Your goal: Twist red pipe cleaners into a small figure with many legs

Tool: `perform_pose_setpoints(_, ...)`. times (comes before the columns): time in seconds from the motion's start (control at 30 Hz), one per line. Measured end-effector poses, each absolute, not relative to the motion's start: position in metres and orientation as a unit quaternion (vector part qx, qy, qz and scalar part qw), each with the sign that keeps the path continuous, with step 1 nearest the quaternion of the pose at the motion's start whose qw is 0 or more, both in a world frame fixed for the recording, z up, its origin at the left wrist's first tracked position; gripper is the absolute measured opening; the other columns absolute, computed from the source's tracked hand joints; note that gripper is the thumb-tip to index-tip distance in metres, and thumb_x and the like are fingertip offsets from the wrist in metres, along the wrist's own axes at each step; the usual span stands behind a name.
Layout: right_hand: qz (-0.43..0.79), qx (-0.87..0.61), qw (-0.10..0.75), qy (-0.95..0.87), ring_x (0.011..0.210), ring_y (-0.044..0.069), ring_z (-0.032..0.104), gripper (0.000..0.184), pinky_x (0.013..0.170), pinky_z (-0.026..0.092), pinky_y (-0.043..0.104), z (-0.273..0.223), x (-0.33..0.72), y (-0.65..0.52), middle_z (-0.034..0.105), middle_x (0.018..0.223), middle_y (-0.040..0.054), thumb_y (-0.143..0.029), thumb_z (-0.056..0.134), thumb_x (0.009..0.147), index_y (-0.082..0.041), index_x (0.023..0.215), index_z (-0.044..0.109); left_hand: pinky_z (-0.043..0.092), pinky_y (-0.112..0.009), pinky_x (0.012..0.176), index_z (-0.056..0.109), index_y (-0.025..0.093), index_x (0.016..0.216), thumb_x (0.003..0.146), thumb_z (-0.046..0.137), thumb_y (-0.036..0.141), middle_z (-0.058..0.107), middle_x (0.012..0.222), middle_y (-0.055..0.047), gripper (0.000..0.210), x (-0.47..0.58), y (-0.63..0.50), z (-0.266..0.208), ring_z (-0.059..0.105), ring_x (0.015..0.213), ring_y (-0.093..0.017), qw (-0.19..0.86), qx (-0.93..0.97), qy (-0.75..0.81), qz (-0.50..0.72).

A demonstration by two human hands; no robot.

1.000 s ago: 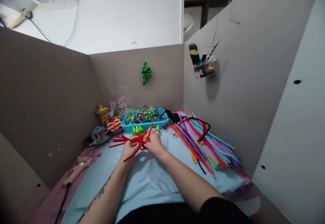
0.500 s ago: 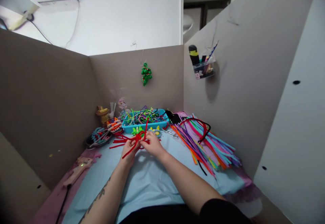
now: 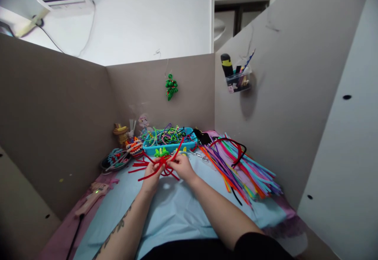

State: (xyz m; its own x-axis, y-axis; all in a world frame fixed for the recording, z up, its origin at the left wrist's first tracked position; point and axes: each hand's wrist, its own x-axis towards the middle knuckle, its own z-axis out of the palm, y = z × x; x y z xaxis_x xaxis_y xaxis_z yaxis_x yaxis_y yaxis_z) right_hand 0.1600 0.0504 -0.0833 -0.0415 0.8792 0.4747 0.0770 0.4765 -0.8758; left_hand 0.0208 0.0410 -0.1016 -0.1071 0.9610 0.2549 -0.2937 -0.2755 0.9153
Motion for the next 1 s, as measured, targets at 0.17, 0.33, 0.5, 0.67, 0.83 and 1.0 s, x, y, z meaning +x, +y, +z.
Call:
perform_pose_setpoints(0.17, 0.357, -0.408, 0.619, -0.569, 0.070, 0.020, 0.060, 0.019, 0.069, 0.046, 0.032, -0.088, 0.165, 0.063, 0.066, 0.069, 0.0037, -0.035, 0.064, 0.064, -0.016, 0.066, 0.066, 0.040, -0.021, 0.056, 0.053, 0.016, 0.090, 0.056, 0.076, 0.027, 0.064, 0.068, 0.000, 0.042, 0.026, 0.039, -0.103, 0.059, 0.060, -0.012, 0.493, 0.502, 0.359, 0.613)
perform_pose_setpoints(0.33, 0.348, -0.430, 0.625, -0.551, 0.069, 0.019, 0.059, 0.023, 0.070, 0.045, 0.032, -0.095, 0.164, 0.071, 0.064, 0.068, 0.0032, -0.039, 0.064, 0.064, -0.016, 0.061, 0.062, 0.039, -0.021, 0.054, 0.055, 0.016, 0.089, 0.057, 0.076, 0.027, 0.063, 0.066, 0.000, 0.040, 0.026, 0.038, -0.102, 0.057, 0.058, -0.012, 0.504, 0.512, 0.353, 0.599)
perform_pose_setpoints(0.5, 0.314, -0.391, 0.612, -0.612, 0.094, 0.021, 0.055, 0.020, 0.085, 0.041, 0.034, -0.094, 0.168, 0.072, 0.061, 0.091, 0.0053, -0.035, 0.059, 0.069, -0.019, 0.079, 0.065, 0.043, -0.025, 0.067, 0.059, 0.015, 0.094, 0.056, 0.075, 0.031, 0.066, 0.078, -0.004, 0.044, 0.023, 0.042, -0.104, 0.061, 0.072, -0.015, 0.522, 0.457, 0.341, 0.634)
perform_pose_setpoints(0.67, 0.312, -0.425, 0.549, -0.648, 0.117, 0.026, 0.041, 0.015, 0.097, 0.031, 0.039, -0.098, 0.167, 0.069, 0.051, 0.116, 0.0091, -0.032, 0.063, 0.066, -0.020, 0.074, 0.065, 0.044, -0.030, 0.077, 0.060, 0.017, 0.095, 0.055, 0.075, 0.031, 0.066, 0.092, -0.006, 0.045, 0.020, 0.045, -0.105, 0.061, 0.083, -0.019, 0.529, 0.431, 0.335, 0.650)
perform_pose_setpoints(0.83, 0.313, -0.432, 0.536, -0.654, 0.124, 0.027, 0.034, 0.018, 0.100, 0.026, 0.041, -0.101, 0.159, 0.065, 0.047, 0.122, 0.0099, -0.034, 0.064, 0.066, -0.018, 0.059, 0.060, 0.044, -0.030, 0.077, 0.062, 0.016, 0.094, 0.055, 0.076, 0.027, 0.067, 0.089, -0.007, 0.042, 0.020, 0.044, -0.105, 0.061, 0.082, -0.018, 0.519, 0.450, 0.326, 0.650)
perform_pose_setpoints(1.0, 0.345, -0.416, 0.575, -0.615, 0.122, 0.027, 0.036, 0.023, 0.098, 0.030, 0.039, -0.107, 0.154, 0.067, 0.043, 0.124, 0.0114, -0.034, 0.062, 0.069, -0.017, 0.054, 0.057, 0.045, -0.030, 0.078, 0.063, 0.015, 0.093, 0.057, 0.075, 0.027, 0.068, 0.092, -0.008, 0.040, 0.021, 0.045, -0.104, 0.061, 0.085, -0.020, 0.515, 0.450, 0.334, 0.649)
